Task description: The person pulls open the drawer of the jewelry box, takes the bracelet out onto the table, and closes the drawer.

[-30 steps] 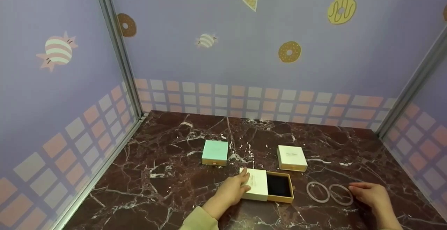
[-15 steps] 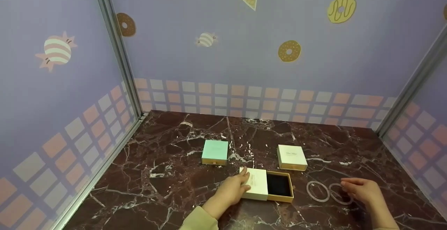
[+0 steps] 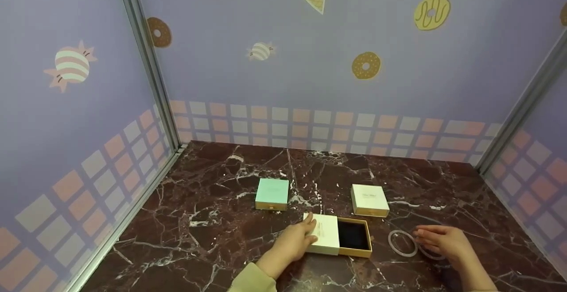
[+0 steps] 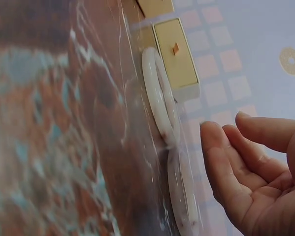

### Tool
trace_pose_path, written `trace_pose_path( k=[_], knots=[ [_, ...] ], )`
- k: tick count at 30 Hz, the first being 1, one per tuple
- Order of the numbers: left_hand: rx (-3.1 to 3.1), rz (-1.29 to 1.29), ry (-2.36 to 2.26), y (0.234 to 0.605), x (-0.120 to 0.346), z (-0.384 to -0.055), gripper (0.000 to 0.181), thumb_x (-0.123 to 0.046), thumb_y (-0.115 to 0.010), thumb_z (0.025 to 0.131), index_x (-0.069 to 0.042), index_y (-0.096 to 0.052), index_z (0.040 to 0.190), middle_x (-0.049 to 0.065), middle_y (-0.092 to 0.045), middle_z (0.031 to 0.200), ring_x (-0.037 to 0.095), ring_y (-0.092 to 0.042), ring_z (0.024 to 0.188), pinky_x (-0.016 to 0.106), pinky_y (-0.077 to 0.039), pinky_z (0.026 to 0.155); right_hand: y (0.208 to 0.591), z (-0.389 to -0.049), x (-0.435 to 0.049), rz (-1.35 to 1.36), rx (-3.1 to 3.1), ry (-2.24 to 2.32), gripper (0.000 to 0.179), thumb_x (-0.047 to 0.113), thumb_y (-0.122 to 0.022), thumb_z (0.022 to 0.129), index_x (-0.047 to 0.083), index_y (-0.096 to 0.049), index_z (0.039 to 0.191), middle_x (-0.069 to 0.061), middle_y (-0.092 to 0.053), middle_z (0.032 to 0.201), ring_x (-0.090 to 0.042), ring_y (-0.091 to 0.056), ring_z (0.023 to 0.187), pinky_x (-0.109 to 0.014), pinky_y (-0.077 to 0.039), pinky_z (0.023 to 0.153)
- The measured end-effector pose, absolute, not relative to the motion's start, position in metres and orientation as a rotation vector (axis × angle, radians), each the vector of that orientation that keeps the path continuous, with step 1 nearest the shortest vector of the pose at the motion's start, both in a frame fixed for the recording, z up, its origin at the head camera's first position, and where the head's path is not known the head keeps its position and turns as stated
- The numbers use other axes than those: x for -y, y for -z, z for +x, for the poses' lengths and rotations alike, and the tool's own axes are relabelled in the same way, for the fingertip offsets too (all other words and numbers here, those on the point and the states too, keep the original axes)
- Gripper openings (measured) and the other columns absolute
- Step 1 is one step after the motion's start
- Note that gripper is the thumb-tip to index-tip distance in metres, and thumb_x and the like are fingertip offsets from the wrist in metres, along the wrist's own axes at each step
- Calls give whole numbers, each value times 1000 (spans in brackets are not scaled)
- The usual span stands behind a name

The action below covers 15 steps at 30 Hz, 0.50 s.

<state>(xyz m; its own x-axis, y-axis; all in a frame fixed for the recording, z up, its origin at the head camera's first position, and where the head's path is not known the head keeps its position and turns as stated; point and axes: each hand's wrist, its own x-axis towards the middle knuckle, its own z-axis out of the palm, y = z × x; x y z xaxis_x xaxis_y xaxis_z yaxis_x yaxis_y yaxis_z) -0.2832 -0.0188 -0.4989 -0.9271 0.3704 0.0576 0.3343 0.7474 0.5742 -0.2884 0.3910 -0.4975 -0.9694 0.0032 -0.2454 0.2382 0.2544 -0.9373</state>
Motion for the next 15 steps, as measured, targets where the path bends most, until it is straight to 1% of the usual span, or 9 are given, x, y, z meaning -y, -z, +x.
trace_pose_path(
  k=[2,6,13,15],
  knots=[
    [-2887,583,-922,499,19,-283,55,-25,-67,98,-6,-55,148,11,-41,163,41,-58,134,51,-50,113,498,-289,-388,219,-2304,1801,48,14,-70,99,-18,-58,133,-13,-79,113,-14,-78,95,-29,-65,85],
    [-2886,581,-921,499,19,-283,55,-24,-67,98,-6,-55,149,11,-41,163,41,-58,135,51,-49,114,498,-290,-383,176,-2251,1823,51,15,-71,99,-18,-57,134,-10,-79,114,-13,-78,95,-26,-65,84],
    [-2856,593,-960,501,19,-284,55,-22,-67,99,-3,-54,149,14,-41,163,41,-56,136,51,-49,113,497,-289,-373,154,-2163,1860,44,18,-71,99,-10,-64,132,2,-80,106,-10,-78,92,-19,-63,81],
    [-2863,598,-948,501,19,-284,55,-22,-67,99,-4,-54,149,14,-41,163,41,-56,136,51,-49,114,497,-290,-372,143,-2134,1874,42,17,-71,99,-9,-65,131,1,-80,107,-11,-78,93,-19,-62,81]
  ],
)
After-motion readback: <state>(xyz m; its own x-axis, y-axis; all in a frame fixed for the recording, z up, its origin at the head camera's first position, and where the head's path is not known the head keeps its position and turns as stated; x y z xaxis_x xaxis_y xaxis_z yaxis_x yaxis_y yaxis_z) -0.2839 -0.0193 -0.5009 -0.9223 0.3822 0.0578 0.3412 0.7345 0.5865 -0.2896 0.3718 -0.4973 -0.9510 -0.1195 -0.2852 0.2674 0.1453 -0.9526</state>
